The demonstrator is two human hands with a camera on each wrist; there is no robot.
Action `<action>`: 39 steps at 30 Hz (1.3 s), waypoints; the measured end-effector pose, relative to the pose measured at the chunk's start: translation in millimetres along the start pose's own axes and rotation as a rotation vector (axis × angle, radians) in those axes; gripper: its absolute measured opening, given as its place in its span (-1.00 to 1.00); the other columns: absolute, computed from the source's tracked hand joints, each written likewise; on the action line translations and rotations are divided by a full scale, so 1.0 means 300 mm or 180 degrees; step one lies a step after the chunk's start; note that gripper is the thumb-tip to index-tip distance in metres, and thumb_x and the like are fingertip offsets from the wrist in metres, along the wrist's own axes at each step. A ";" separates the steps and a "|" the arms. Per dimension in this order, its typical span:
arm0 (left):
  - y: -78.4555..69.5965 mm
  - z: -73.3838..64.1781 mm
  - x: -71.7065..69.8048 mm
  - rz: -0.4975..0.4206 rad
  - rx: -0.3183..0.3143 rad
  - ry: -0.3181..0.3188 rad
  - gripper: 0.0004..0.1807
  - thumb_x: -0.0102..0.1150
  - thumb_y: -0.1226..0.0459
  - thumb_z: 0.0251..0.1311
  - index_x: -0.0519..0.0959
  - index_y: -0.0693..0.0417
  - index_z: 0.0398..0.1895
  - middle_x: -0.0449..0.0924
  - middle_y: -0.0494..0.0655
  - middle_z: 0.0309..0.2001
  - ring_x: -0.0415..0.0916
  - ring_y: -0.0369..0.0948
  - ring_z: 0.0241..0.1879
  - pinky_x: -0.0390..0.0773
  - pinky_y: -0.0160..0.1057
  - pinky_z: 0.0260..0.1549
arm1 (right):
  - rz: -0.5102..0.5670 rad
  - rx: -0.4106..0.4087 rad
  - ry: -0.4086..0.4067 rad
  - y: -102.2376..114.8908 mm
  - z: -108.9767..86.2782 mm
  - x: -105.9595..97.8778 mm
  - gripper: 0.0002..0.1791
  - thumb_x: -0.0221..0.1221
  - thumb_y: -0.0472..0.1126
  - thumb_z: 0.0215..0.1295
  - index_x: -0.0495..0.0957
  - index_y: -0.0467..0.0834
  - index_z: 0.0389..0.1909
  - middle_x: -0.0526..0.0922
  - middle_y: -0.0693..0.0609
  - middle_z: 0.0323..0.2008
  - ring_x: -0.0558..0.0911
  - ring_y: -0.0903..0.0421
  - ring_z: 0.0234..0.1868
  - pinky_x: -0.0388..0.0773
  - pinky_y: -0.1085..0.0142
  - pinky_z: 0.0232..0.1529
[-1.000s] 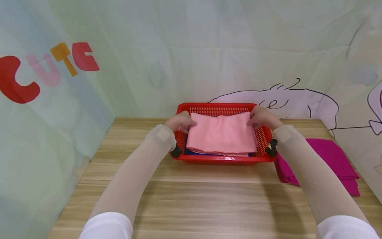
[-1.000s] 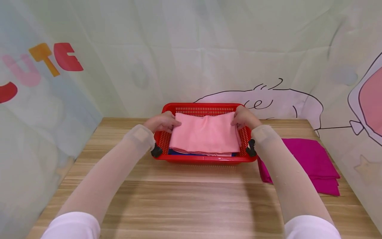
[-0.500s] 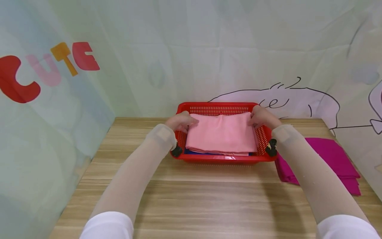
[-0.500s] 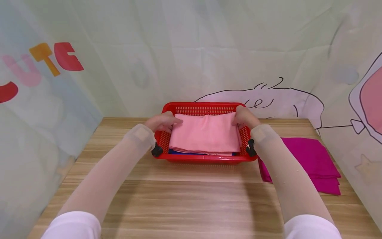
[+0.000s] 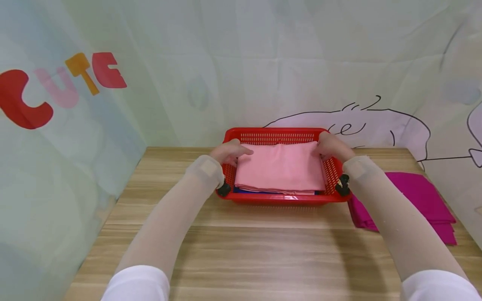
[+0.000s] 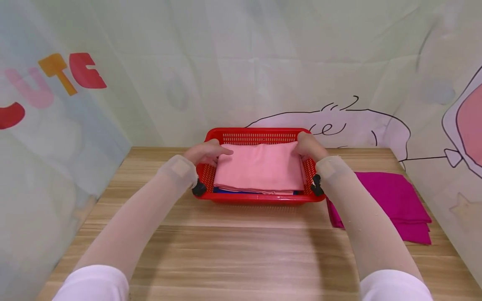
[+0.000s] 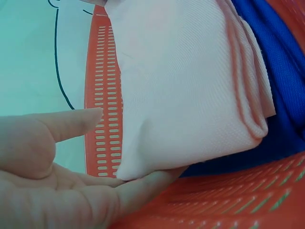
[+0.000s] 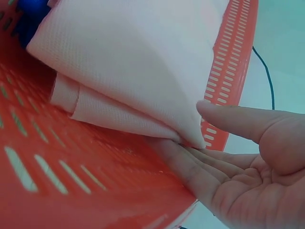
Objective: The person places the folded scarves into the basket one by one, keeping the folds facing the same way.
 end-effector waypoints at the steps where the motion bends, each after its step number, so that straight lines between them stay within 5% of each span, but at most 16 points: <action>1: -0.002 -0.001 0.000 0.0019 0.0003 0.0001 -0.19 0.23 0.12 0.35 0.04 0.17 0.50 0.19 0.11 0.38 0.28 0.05 0.28 0.52 -0.02 0.17 | -0.0013 -0.0001 -0.0013 0.000 0.001 0.000 -0.64 0.19 -0.33 0.37 0.42 -0.48 0.07 0.55 -0.30 -0.13 0.59 -0.09 -0.27 0.69 0.22 -0.26; 16: -0.023 -0.031 -0.009 -0.0086 0.0104 0.0137 -0.19 0.19 0.15 0.38 0.00 0.24 0.51 0.12 0.16 0.45 0.20 0.08 0.38 0.43 0.07 0.24 | -0.0135 0.0028 -0.0091 0.026 -0.032 -0.027 -0.65 0.22 -0.29 0.36 0.41 -0.46 -0.01 0.57 -0.25 -0.28 0.59 -0.01 -0.37 0.65 0.31 -0.37; 26: -0.017 -0.044 -0.025 -0.0098 0.0157 0.0125 -0.13 0.19 0.13 0.38 -0.08 0.22 0.54 0.12 0.18 0.41 0.31 0.13 0.27 0.48 0.01 0.20 | 0.0020 0.0009 -0.0203 0.027 -0.060 -0.042 -0.61 0.22 -0.29 0.36 0.38 -0.48 0.03 0.49 -0.34 -0.08 0.56 -0.12 -0.19 0.69 0.20 -0.18; 39: -0.029 -0.098 -0.046 0.0190 0.0236 -0.0127 -0.23 0.22 0.11 0.36 0.05 0.21 0.44 0.27 0.15 0.29 0.42 0.05 0.10 0.58 -0.15 0.09 | 0.0421 -0.0258 -0.0253 -0.001 -0.109 -0.075 -0.60 0.21 -0.23 0.41 0.55 -0.48 0.08 0.60 -0.40 0.00 0.68 -0.22 -0.10 0.67 0.08 -0.05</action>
Point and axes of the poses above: each hand's wrist, its own z-axis towards the middle knuckle, its own x-axis out of the palm, y = z × x, the point moved 1 cm from there along z, towards the middle knuckle
